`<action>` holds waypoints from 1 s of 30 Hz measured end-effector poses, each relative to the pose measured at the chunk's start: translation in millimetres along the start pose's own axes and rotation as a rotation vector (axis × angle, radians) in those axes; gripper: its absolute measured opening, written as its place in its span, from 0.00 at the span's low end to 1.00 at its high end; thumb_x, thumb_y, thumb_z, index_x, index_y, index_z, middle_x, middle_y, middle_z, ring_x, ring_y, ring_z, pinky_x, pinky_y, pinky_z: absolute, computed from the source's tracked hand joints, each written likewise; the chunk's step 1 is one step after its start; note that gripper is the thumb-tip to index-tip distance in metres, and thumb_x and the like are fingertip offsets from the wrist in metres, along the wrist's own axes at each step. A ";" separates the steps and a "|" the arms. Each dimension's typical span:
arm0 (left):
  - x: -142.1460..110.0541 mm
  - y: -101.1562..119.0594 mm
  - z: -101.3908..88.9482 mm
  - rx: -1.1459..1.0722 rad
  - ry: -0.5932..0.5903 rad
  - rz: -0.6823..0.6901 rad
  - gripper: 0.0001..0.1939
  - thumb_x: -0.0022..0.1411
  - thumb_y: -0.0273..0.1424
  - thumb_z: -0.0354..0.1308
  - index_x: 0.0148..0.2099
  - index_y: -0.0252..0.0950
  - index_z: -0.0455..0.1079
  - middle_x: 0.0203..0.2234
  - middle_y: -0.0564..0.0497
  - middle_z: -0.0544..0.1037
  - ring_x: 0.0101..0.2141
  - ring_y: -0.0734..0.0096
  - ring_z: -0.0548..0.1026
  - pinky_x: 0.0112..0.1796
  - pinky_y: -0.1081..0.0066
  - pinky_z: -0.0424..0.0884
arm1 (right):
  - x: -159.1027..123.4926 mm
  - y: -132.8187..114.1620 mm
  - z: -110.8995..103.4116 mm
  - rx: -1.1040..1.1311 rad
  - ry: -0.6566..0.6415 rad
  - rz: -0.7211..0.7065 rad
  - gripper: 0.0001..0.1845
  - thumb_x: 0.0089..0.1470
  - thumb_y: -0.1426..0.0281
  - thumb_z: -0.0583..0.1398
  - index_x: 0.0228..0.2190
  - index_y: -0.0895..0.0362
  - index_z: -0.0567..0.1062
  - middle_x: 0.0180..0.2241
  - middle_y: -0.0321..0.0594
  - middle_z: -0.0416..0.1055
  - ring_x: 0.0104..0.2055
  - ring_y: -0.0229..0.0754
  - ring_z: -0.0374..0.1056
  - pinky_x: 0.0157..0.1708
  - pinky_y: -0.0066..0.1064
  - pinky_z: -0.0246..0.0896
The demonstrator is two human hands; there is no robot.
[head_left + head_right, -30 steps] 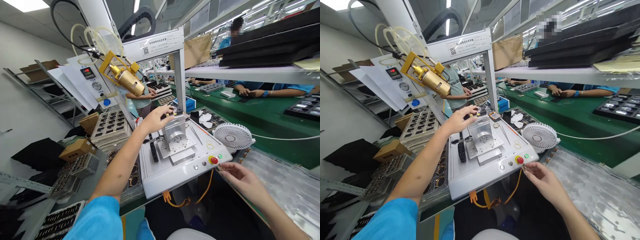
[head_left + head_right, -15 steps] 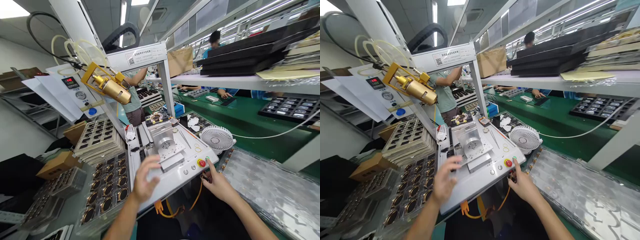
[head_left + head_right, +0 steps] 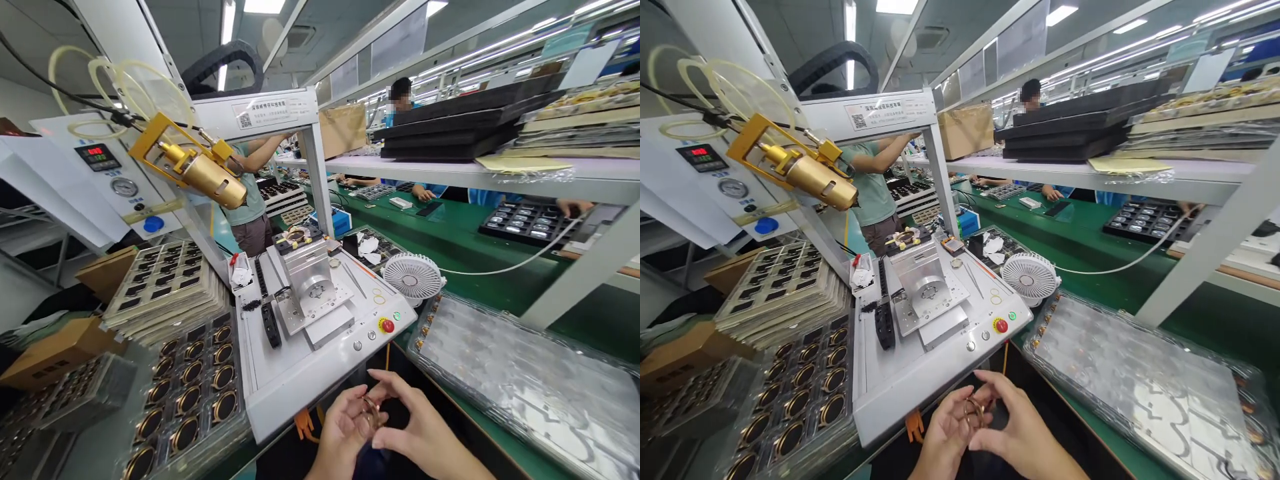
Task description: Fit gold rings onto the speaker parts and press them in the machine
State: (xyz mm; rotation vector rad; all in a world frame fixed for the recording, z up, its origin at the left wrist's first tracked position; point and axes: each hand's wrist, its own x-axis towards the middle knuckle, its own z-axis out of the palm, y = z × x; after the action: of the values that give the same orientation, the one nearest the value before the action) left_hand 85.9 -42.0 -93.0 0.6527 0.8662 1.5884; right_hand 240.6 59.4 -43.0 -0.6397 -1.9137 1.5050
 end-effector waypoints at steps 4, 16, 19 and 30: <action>4.5 -3.6 -1.7 -0.114 -0.002 -0.036 0.32 0.48 0.43 0.78 0.54 0.42 0.79 0.47 0.39 0.84 0.42 0.57 0.83 0.48 0.59 0.76 | -3.7 7.5 15.1 -0.034 0.114 -0.097 0.47 0.41 0.46 0.77 0.57 0.50 0.71 0.41 0.42 0.75 0.42 0.51 0.74 0.46 0.41 0.70; -4.1 21.1 5.5 0.125 0.184 -0.163 0.30 0.37 0.41 0.82 0.45 0.38 0.82 0.42 0.42 0.85 0.31 0.62 0.83 0.33 0.66 0.79 | -10.0 -4.7 -21.7 -0.455 -0.034 -0.143 0.45 0.43 0.50 0.77 0.57 0.56 0.73 0.50 0.49 0.76 0.51 0.52 0.70 0.52 0.39 0.67; -5.5 23.2 4.3 0.160 0.247 -0.148 0.29 0.39 0.42 0.81 0.44 0.39 0.82 0.41 0.43 0.85 0.33 0.60 0.84 0.34 0.67 0.80 | -27.0 -20.2 -87.3 -0.841 0.038 0.300 0.23 0.58 0.59 0.71 0.52 0.53 0.77 0.51 0.44 0.77 0.52 0.48 0.72 0.52 0.33 0.65; 2.5 11.8 5.9 0.068 0.104 -0.122 0.29 0.41 0.42 0.81 0.45 0.36 0.81 0.39 0.42 0.85 0.43 0.56 0.83 0.47 0.63 0.77 | -152.9 6.5 -238.7 -1.068 0.238 0.783 0.16 0.46 0.89 0.60 0.25 0.57 0.78 0.31 0.55 0.79 0.34 0.52 0.77 0.31 0.37 0.59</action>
State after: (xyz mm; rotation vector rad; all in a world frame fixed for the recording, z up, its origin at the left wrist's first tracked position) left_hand 83.5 -39.3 -80.1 0.5586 1.0216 1.4986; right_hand 518.5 115.0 -36.1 -2.1003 -2.2890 0.5426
